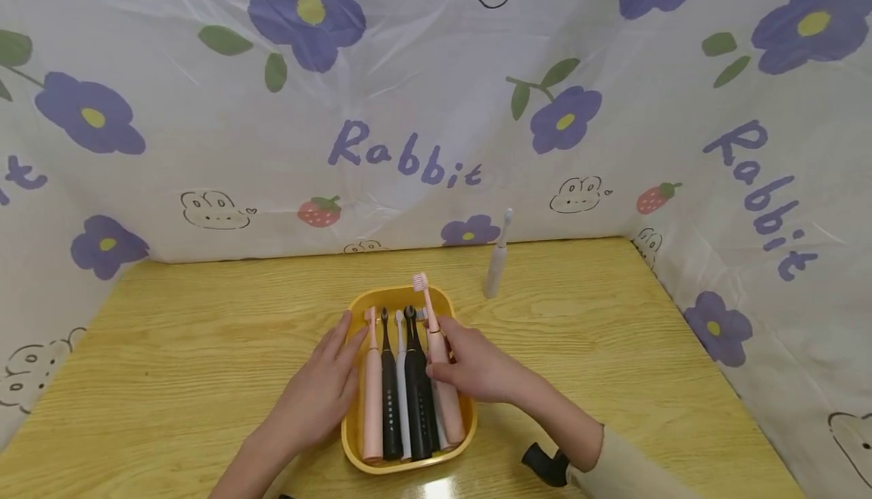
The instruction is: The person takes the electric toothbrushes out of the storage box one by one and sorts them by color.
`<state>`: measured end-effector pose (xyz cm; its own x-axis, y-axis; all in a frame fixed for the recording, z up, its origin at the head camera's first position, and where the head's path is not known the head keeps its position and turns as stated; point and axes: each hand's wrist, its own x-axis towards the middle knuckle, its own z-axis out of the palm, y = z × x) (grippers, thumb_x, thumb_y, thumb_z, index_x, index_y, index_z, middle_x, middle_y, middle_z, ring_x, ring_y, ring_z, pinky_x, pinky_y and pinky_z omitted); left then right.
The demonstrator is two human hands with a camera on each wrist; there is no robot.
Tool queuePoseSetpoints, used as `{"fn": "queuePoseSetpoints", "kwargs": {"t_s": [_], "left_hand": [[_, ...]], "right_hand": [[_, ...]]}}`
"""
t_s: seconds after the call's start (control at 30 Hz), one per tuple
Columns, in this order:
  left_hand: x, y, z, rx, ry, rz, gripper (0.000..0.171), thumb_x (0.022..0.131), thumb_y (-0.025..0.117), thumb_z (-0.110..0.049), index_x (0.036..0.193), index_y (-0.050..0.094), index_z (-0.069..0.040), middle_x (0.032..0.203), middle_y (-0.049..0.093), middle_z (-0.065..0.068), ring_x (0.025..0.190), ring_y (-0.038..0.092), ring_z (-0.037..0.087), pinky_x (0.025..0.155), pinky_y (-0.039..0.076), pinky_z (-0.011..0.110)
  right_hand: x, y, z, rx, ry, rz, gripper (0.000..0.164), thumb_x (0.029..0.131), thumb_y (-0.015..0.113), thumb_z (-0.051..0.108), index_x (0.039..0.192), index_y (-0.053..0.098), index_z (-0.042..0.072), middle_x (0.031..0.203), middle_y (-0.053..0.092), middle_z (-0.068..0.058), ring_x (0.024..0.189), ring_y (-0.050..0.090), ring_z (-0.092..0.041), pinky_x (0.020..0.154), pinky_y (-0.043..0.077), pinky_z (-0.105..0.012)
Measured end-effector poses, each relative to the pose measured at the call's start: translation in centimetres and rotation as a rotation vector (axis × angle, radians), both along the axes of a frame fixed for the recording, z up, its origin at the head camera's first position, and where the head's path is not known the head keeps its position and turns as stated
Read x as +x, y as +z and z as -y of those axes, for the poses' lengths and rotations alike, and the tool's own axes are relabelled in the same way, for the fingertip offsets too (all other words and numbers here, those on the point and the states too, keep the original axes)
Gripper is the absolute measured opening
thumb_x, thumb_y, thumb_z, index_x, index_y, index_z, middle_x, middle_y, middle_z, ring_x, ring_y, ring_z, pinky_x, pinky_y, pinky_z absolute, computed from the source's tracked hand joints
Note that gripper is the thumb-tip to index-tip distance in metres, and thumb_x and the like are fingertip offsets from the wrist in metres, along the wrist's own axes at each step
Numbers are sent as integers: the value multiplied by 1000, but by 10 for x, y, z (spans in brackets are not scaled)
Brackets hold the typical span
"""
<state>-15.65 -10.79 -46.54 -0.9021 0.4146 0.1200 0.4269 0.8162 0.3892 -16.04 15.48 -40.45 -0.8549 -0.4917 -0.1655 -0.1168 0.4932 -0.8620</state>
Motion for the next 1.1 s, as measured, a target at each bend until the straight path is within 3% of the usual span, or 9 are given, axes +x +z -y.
{"fn": "queuePoseSetpoints", "kwargs": {"t_s": [0.17,0.37,0.5,0.6,0.73,0.83,0.93,1.1], "left_hand": [[1,0,0,11,2,6,55,104,50,-13,158,40,-6,168,18,21,140,37,53,106,43,61],[-1,2,-4,-20,-39,-7,57,104,52,-11,159,39,-7,167,19,24,133,46,52,98,50,61],[-1,3,-3,-38,-38,13,57,105,51,-11,160,38,-9,167,17,24,135,43,53,98,49,63],[-1,4,-1,-47,-33,18,57,104,52,-11,160,39,-10,167,17,23,136,41,54,99,48,64],[0,4,3,-48,-30,16,56,104,52,-11,159,40,-10,167,18,23,137,40,55,98,48,65],[0,4,4,-41,-26,17,56,104,52,-11,159,39,-10,167,18,22,137,40,55,98,49,64],[0,4,4,-37,-24,18,56,104,51,-11,159,39,-9,167,17,22,137,40,55,97,49,63],[0,4,4,-34,-30,8,55,105,50,-11,159,39,-9,167,17,23,135,42,55,96,51,62]], "right_hand": [[5,-6,-15,-189,-7,-49,62,105,53,1,157,22,-3,116,63,-23,100,68,-31,86,57,-35],[9,-7,-35,-336,-80,-260,58,103,53,-5,155,27,-5,115,63,-25,100,72,-29,86,59,-36],[5,-4,-49,-419,-122,-380,56,101,52,-12,151,29,-9,113,60,-31,100,72,-21,83,60,-34],[1,0,-61,-385,-181,-491,56,98,54,-16,150,33,-9,111,61,-32,99,72,-16,81,60,-30],[-7,4,-77,-235,-302,-670,57,93,60,-19,146,40,-9,106,65,-26,97,70,-5,80,58,-20],[-18,3,-90,-159,-379,-757,54,92,63,-18,142,44,-10,104,68,-23,96,67,3,80,54,-14],[-32,-4,-104,-120,-440,-792,51,93,63,-16,140,45,-11,103,69,-24,93,65,8,81,51,-10],[-49,-16,-119,-45,-572,-746,44,97,64,-5,137,46,-9,105,71,-24,89,60,15,78,47,-6]]}}
